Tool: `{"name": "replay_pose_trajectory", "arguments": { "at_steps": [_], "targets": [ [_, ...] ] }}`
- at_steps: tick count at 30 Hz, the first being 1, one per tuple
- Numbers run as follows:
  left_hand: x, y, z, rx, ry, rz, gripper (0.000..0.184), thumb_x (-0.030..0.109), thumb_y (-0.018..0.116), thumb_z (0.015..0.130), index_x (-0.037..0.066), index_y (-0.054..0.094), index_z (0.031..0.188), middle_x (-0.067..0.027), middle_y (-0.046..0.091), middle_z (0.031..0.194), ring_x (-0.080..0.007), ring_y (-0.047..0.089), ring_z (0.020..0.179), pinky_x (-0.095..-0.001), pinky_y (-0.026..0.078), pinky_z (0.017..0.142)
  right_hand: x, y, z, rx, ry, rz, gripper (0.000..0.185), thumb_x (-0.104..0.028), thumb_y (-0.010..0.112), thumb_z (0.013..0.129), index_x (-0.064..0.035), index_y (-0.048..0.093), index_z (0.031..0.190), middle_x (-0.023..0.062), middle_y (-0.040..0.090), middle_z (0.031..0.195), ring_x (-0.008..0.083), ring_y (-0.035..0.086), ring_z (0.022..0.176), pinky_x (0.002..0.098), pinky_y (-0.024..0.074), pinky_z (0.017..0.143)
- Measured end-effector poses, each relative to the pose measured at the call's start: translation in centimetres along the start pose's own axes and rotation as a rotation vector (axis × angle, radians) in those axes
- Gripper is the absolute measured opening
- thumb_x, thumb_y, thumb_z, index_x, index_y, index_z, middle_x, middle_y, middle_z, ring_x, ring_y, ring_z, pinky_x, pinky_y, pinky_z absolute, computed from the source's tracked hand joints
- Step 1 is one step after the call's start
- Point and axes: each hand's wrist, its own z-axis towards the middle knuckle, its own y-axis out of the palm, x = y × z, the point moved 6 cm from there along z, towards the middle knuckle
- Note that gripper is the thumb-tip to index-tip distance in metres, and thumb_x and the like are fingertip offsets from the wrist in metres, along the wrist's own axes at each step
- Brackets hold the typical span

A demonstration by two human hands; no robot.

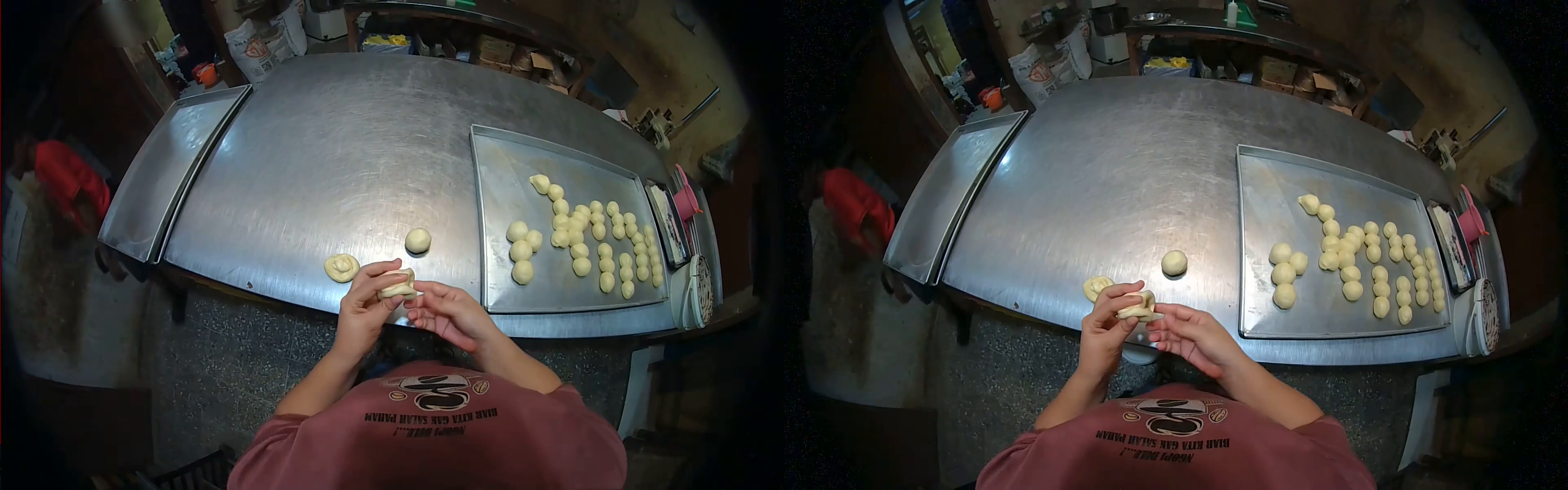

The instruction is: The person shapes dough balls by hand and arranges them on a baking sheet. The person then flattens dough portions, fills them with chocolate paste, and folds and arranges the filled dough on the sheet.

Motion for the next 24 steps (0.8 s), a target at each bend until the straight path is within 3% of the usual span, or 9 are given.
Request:
{"name": "replay_pose_trajectory", "arguments": {
  "at_steps": [2,7,18,23,24],
  "targets": [
    [-0.6,0.1,-0.1,-0.007,-0.053,-0.164,0.033,-0.002,0.059,0.073,0.002,0.057,0.105,-0.0114,0.044,0.117,-0.0219,0.043,0.108,-0.0294,0.034,0.092,0.8,-0.2,-0.7,0.040,0.076,-0.058,0.030,-0.006,0.055,0.083,0.0012,0.048,0.111,0.0108,0.054,0.092,0.0138,0.055,0.077,0.0213,0.0465,0.071],
    [-0.3,0.8,0.1,0.032,-0.030,-0.150,0.035,-0.009,0.055,0.073,0.002,0.056,0.107,-0.0106,0.044,0.117,-0.0192,0.046,0.105,-0.0249,0.038,0.089,-0.8,0.1,-0.7,0.108,-0.099,-0.136,0.027,-0.006,0.054,0.083,0.0038,0.050,0.108,0.0088,0.056,0.082,0.0138,0.056,0.073,0.0213,0.0469,0.070],
    [0.8,1.6,0.3,-0.023,0.032,-0.081,0.037,-0.010,0.055,0.073,0.001,0.055,0.109,-0.0110,0.045,0.115,-0.0196,0.047,0.103,-0.0242,0.040,0.086,-2.4,-0.5,0.0,0.033,-0.175,-0.039,0.023,-0.003,0.054,0.082,0.0030,0.052,0.103,0.0088,0.054,0.083,0.0133,0.052,0.071,0.0223,0.0457,0.067],
    [1.6,1.2,0.4,0.108,0.055,0.093,0.038,-0.010,0.054,0.072,0.000,0.055,0.108,-0.0114,0.047,0.114,-0.0205,0.048,0.101,-0.0246,0.041,0.084,-3.7,1.0,-0.6,0.124,-0.478,-0.073,0.022,-0.001,0.057,0.078,0.0033,0.053,0.099,0.0099,0.053,0.086,0.0141,0.050,0.073,0.0239,0.0449,0.067],
    [2.0,1.2,0.3,0.094,0.057,0.132,0.038,-0.010,0.054,0.072,0.001,0.056,0.108,-0.0116,0.047,0.114,-0.0206,0.048,0.101,-0.0246,0.042,0.083,-4.5,2.2,-1.4,0.071,-0.641,-0.401,0.022,-0.001,0.058,0.077,0.0026,0.054,0.098,0.0101,0.053,0.088,0.0142,0.049,0.073,0.0240,0.0443,0.067]
  ]
}}
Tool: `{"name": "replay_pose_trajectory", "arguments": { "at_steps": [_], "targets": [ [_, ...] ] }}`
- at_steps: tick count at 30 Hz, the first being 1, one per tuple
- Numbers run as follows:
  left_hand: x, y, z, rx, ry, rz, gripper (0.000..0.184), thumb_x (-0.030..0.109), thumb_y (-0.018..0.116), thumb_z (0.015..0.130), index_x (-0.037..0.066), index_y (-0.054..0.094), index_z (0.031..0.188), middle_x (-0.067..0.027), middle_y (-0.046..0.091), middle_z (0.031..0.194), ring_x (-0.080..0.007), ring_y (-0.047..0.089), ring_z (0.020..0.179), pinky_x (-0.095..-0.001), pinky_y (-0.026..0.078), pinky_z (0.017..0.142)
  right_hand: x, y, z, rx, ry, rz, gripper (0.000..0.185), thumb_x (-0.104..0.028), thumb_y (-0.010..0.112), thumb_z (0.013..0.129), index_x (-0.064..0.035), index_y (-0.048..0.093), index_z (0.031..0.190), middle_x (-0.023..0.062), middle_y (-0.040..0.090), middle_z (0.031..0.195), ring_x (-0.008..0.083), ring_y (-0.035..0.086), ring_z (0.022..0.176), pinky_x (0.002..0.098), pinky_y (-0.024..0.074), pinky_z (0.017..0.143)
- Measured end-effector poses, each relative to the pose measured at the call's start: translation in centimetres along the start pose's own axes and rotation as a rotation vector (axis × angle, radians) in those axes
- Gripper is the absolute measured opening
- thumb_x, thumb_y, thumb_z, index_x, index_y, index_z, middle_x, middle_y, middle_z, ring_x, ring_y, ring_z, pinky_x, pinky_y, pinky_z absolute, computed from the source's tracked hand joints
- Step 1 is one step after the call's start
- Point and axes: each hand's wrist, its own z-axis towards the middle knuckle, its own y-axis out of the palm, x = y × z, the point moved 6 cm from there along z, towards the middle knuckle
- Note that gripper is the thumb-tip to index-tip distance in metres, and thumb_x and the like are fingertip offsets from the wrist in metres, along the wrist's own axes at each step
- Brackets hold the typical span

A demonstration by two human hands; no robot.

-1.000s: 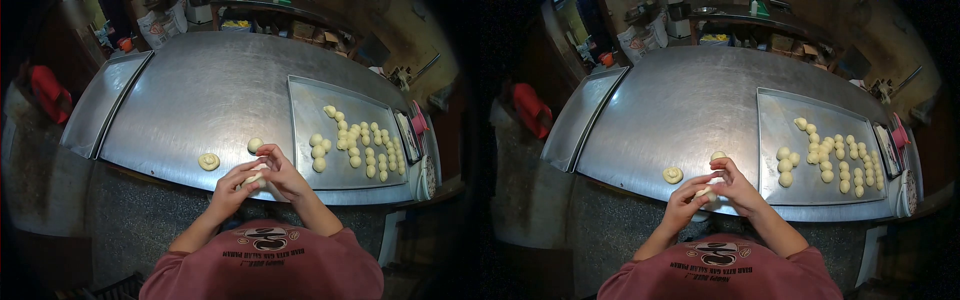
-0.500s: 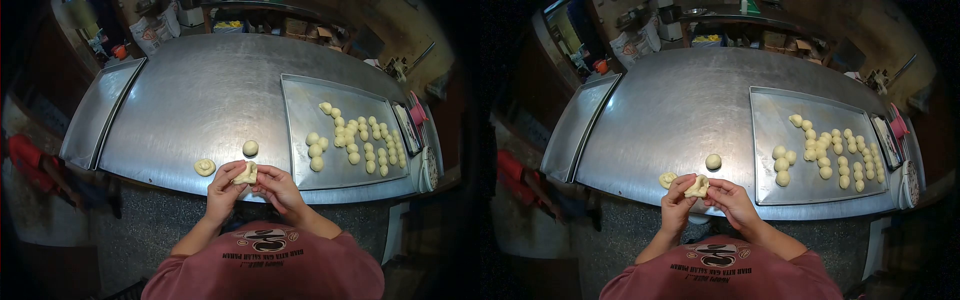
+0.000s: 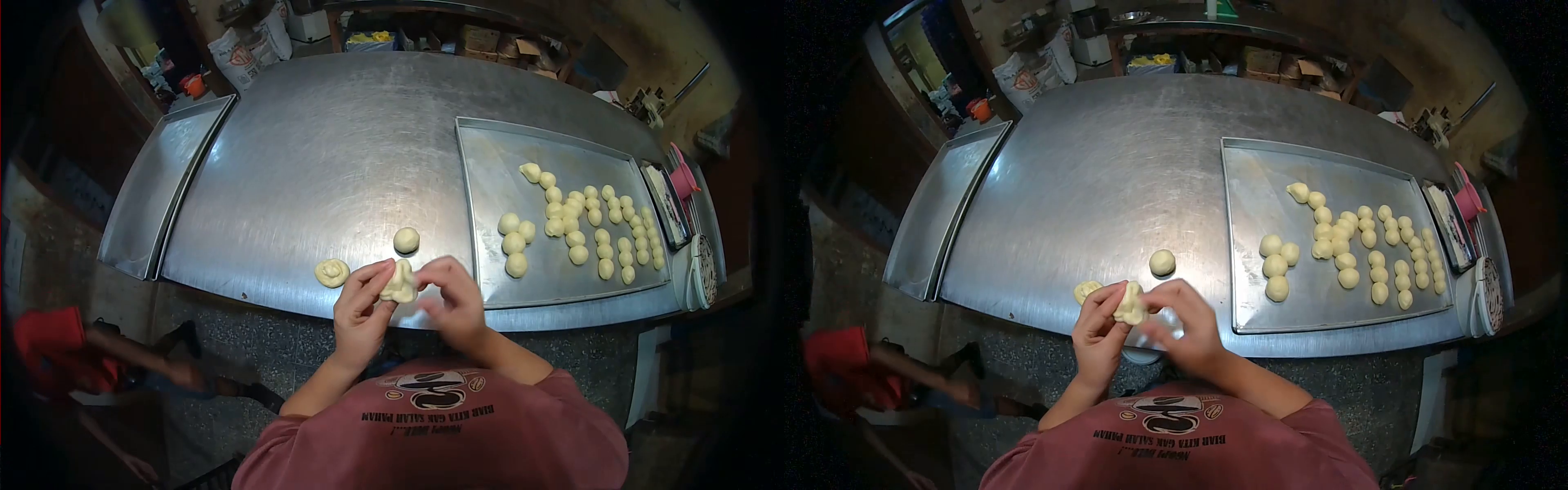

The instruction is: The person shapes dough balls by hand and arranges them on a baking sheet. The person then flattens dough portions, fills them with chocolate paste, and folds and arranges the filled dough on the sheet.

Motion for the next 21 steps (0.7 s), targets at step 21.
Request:
{"name": "replay_pose_trajectory", "arguments": {
  "at_steps": [21],
  "targets": [
    [3.6,3.7,1.2,-0.525,-0.064,0.400,0.078,-0.010,0.056,0.068,0.014,0.024,0.135,-0.0123,0.055,0.103,-0.0212,0.055,0.087,-0.0291,0.045,0.074,-4.1,-1.0,-1.4,-0.293,-0.264,-0.783,0.024,-0.001,0.062,0.072,-0.0046,0.063,0.096,0.0095,0.053,0.097,0.0155,0.050,0.074,0.0226,0.0409,0.064]
  ]
}}
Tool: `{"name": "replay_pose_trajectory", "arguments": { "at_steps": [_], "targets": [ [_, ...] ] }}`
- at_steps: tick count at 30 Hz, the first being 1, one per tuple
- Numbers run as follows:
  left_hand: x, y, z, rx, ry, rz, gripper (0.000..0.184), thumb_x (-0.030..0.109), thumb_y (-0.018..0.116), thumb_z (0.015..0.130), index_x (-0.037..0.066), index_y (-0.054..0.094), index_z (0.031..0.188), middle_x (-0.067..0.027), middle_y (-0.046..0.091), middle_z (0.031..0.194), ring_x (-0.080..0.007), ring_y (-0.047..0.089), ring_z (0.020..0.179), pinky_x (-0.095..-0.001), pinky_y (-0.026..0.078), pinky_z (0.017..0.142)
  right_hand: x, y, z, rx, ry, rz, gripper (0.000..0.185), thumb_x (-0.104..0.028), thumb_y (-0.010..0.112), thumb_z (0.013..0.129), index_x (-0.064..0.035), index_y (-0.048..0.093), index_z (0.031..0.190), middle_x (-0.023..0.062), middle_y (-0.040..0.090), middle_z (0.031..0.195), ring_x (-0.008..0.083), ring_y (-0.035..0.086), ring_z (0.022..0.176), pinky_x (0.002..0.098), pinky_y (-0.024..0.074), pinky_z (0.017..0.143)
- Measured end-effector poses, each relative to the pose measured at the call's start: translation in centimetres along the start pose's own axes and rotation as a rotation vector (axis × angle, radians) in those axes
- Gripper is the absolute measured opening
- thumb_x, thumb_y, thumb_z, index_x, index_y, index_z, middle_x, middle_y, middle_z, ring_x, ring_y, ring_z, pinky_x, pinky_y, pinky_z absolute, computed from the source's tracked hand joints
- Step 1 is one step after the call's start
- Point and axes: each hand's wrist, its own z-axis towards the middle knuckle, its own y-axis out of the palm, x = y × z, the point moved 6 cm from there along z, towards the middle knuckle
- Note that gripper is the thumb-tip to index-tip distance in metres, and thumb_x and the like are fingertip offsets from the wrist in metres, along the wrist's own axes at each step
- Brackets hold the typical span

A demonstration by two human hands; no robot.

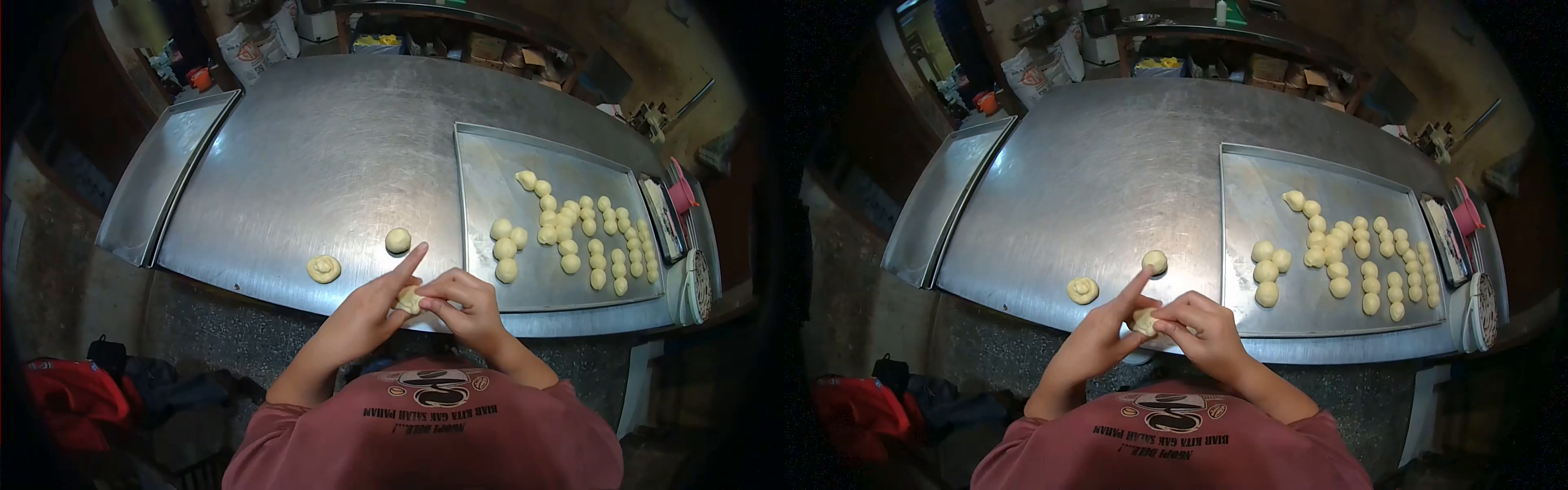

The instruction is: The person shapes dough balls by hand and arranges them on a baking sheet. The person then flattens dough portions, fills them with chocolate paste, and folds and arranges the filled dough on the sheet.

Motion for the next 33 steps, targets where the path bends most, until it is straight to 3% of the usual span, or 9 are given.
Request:
{"name": "replay_pose_trajectory", "arguments": {
  "at_steps": [2,8,12,13,17,23,27,32,33],
  "targets": [
    [0.0,1.1,0.6,-0.126,-0.160,0.028,0.078,-0.009,0.057,0.067,0.014,0.025,0.135,-0.0121,0.054,0.105,-0.0217,0.055,0.091,-0.0297,0.045,0.071,1.2,-0.3,-0.7,-0.170,0.103,0.069,0.023,0.000,0.061,0.072,-0.0042,0.063,0.095,0.0106,0.054,0.095,0.0162,0.050,0.072,0.0228,0.0405,0.063],
    [0.6,4.1,2.8,0.106,-0.024,-0.032,0.077,-0.009,0.058,0.067,0.012,0.027,0.134,-0.0115,0.052,0.105,-0.0217,0.052,0.096,-0.0279,0.044,0.076,0.5,-3.9,-1.0,-0.123,-0.005,-0.034,0.023,0.000,0.061,0.072,-0.0034,0.062,0.095,0.0113,0.055,0.093,0.0173,0.051,0.070,0.0233,0.0413,0.060],
    [-1.4,7.7,3.5,0.327,-0.062,-1.078,0.070,-0.009,0.055,0.070,0.010,0.027,0.132,-0.0114,0.050,0.105,-0.0224,0.050,0.099,-0.0269,0.043,0.082,0.8,-7.9,-2.2,0.189,-0.150,0.026,0.023,0.000,0.064,0.070,-0.0004,0.061,0.093,0.0110,0.053,0.096,0.0136,0.049,0.064,0.0209,0.0413,0.055],
    [-1.1,8.4,3.7,0.334,-0.061,-1.076,0.070,-0.009,0.055,0.070,0.010,0.027,0.132,-0.0114,0.050,0.105,-0.0224,0.050,0.099,-0.0269,0.043,0.082,1.0,-8.5,-2.4,0.184,-0.152,0.031,0.023,0.000,0.064,0.070,-0.0004,0.061,0.093,0.0110,0.053,0.096,0.0136,0.049,0.064,0.0209,0.0413,0.055],
    [2.2,9.4,2.9,0.574,0.239,-0.123,0.049,-0.010,0.053,0.074,0.004,0.043,0.119,-0.0119,0.049,0.106,-0.0232,0.051,0.100,-0.0275,0.043,0.086,-0.5,-9.7,-3.5,0.090,-0.446,-0.320,0.024,0.003,0.065,0.068,0.0004,0.060,0.092,0.0104,0.053,0.095,0.0136,0.050,0.064,0.0205,0.0414,0.053],
    [4.9,12.2,2.6,0.536,0.324,0.040,0.027,-0.011,0.050,0.076,0.001,0.057,0.099,-0.0124,0.047,0.109,-0.0240,0.050,0.103,-0.0289,0.043,0.088,-0.4,-12.8,-3.4,0.226,-0.226,0.240,0.024,0.004,0.065,0.066,-0.0004,0.062,0.089,0.0109,0.052,0.094,0.0138,0.048,0.063,0.0207,0.0411,0.053],
    [4.1,14.0,2.2,0.766,0.299,-0.924,0.020,-0.010,0.051,0.076,0.000,0.060,0.092,-0.0135,0.043,0.115,-0.0253,0.048,0.107,-0.0305,0.042,0.089,0.1,-13.8,-5.1,-0.076,-0.500,0.075,0.022,0.003,0.066,0.066,-0.0005,0.062,0.088,0.0106,0.053,0.091,0.0142,0.048,0.062,0.0209,0.0408,0.053],
    [4.9,15.0,2.6,0.588,0.389,-0.084,0.028,-0.009,0.051,0.076,0.002,0.054,0.102,-0.0135,0.039,0.119,-0.0263,0.047,0.109,-0.0318,0.041,0.090,-0.5,-13.9,-5.3,-0.067,-0.401,-0.165,0.023,0.002,0.067,0.065,-0.0006,0.062,0.087,0.0093,0.054,0.087,0.0149,0.048,0.063,0.0217,0.0408,0.054],
    [5.1,15.0,2.4,0.602,0.381,-0.074,0.028,-0.009,0.051,0.076,0.002,0.054,0.102,-0.0135,0.039,0.119,-0.0263,0.047,0.109,-0.0318,0.041,0.090,-0.5,-13.9,-5.4,-0.078,-0.408,-0.152,0.023,0.002,0.067,0.065,-0.0006,0.062,0.087,0.0093,0.054,0.087,0.0149,0.048,0.063,0.0217,0.0408,0.054]
  ]
}}
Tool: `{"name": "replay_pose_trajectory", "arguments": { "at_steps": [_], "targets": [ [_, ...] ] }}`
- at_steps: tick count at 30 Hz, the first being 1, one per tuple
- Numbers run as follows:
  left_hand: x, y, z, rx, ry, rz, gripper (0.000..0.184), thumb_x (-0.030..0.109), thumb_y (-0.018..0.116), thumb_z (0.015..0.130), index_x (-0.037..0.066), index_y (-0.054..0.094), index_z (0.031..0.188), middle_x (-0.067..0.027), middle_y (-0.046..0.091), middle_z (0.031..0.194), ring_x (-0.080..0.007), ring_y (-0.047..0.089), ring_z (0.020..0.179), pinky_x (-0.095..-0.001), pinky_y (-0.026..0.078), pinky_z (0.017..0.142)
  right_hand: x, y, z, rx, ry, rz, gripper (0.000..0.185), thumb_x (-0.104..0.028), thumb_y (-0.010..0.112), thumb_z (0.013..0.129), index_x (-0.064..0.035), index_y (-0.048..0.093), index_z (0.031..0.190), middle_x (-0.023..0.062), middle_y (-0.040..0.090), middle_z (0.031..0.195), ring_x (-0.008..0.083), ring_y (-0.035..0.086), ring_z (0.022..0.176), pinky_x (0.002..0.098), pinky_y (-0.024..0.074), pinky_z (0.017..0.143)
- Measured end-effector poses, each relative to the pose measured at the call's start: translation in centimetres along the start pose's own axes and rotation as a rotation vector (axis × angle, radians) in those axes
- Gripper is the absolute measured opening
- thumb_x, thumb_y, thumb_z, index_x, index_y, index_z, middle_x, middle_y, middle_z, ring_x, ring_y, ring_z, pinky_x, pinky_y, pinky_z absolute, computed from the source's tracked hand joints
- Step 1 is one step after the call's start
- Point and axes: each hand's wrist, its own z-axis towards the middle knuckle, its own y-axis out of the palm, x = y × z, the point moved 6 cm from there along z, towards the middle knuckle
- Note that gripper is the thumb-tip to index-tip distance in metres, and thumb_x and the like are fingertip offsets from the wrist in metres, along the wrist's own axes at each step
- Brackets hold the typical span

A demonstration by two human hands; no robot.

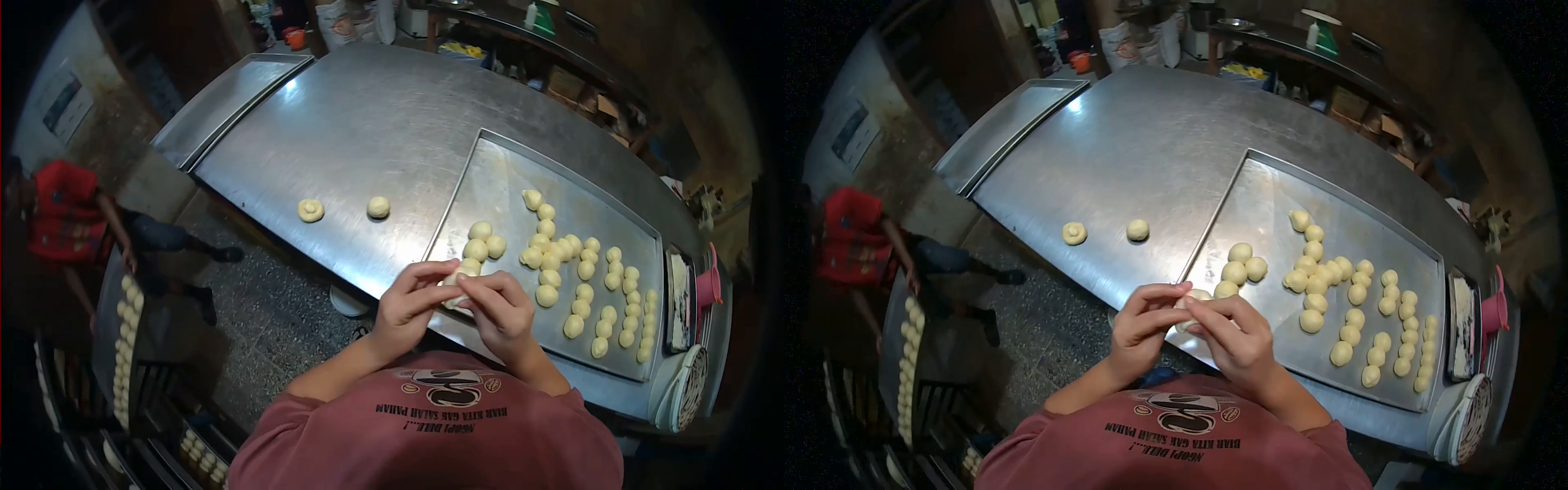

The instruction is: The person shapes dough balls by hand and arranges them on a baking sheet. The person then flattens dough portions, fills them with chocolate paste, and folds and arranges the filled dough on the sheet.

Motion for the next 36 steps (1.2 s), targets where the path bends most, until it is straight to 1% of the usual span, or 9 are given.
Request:
{"name": "replay_pose_trajectory", "arguments": {
  "at_steps": [4,6,10,15,20,25,30,34,36],
  "targets": [
    [0.8,0.8,0.0,0.050,-0.125,-0.247,0.024,-0.008,0.053,0.075,0.003,0.054,0.097,-0.0119,0.037,0.119,-0.0279,0.048,0.107,-0.0344,0.039,0.094,0.2,-1.2,-0.7,0.205,0.026,0.128,0.024,0.003,0.067,0.065,-0.0011,0.062,0.088,0.0076,0.056,0.083,0.0156,0.049,0.064,0.0225,0.0409,0.055],
    [-0.2,0.8,-0.5,0.228,-0.130,-0.509,0.018,-0.006,0.054,0.076,0.003,0.056,0.091,-0.0108,0.037,0.117,-0.0276,0.046,0.110,-0.0344,0.038,0.095,0.0,-0.7,-0.8,0.203,-0.003,0.134,0.021,0.004,0.066,0.064,-0.0016,0.062,0.084,0.0068,0.053,0.081,0.0156,0.047,0.065,0.0230,0.0409,0.056],
    [-0.6,-0.2,-0.4,0.156,-0.157,-0.111,0.016,-0.005,0.056,0.076,0.004,0.058,0.089,-0.0097,0.037,0.115,-0.0274,0.044,0.112,-0.0337,0.038,0.094,1.4,0.8,-0.5,0.157,0.102,0.174,0.021,0.005,0.065,0.064,-0.0020,0.060,0.084,0.0057,0.052,0.079,0.0150,0.047,0.066,0.0231,0.0404,0.056],
    [0.5,0.0,-0.4,0.221,-0.132,-0.179,0.015,-0.005,0.057,0.076,0.005,0.058,0.087,-0.0088,0.037,0.114,-0.0271,0.042,0.112,-0.0334,0.038,0.093,1.4,0.6,-0.3,0.081,0.088,0.258,0.022,0.003,0.063,0.067,-0.0024,0.058,0.088,0.0055,0.051,0.077,0.0139,0.047,0.066,0.0224,0.0397,0.055],
    [0.8,0.0,-0.1,0.168,-0.043,-0.038,0.016,0.010,0.056,0.082,0.004,0.055,0.097,-0.0098,0.037,0.113,-0.0246,0.041,0.111,-0.0329,0.037,0.092,1.3,1.6,0.4,0.031,0.117,0.415,0.019,0.003,0.060,0.072,-0.0024,0.057,0.090,0.0059,0.050,0.076,0.0131,0.047,0.065,0.0210,0.0386,0.054],
    [-0.4,-0.4,-0.3,0.416,-0.162,-0.291,0.036,0.032,0.052,0.086,0.003,0.047,0.107,-0.0107,0.035,0.113,-0.0207,0.041,0.106,-0.0314,0.037,0.088,2.0,2.5,-0.6,0.141,0.438,0.681,0.016,0.001,0.058,0.073,-0.0021,0.057,0.089,0.0073,0.052,0.080,0.0127,0.048,0.064,0.0212,0.0393,0.054],
    [-2.2,0.2,-1.6,0.284,-0.227,-0.006,0.054,0.051,0.043,0.084,0.004,0.041,0.110,-0.0102,0.041,0.102,-0.0152,0.045,0.090,-0.0253,0.040,0.078,1.1,3.4,-0.2,-0.007,0.170,0.297,0.020,0.001,0.059,0.070,-0.0019,0.057,0.090,0.0084,0.054,0.085,0.0145,0.050,0.065,0.0228,0.0414,0.054],
    [-2.9,1.2,-2.5,0.181,-0.513,-0.360,0.054,0.054,0.039,0.084,0.003,0.043,0.103,-0.0071,0.045,0.087,-0.0093,0.044,0.069,-0.0185,0.039,0.061,-0.4,2.5,-0.9,0.024,-0.135,-0.048,0.026,0.001,0.061,0.066,-0.0009,0.057,0.091,0.0097,0.056,0.091,0.0190,0.052,0.067,0.0263,0.0443,0.058],
    [-3.7,1.8,-2.0,0.223,-0.542,-0.434,0.053,0.054,0.039,0.085,0.004,0.043,0.103,-0.0062,0.045,0.083,-0.0084,0.043,0.066,-0.0179,0.038,0.058,0.2,2.6,-0.5,0.052,-0.145,-0.103,0.026,0.001,0.061,0.065,-0.0007,0.058,0.091,0.0095,0.056,0.090,0.0196,0.052,0.067,0.0266,0.0443,0.058]
  ]
}}
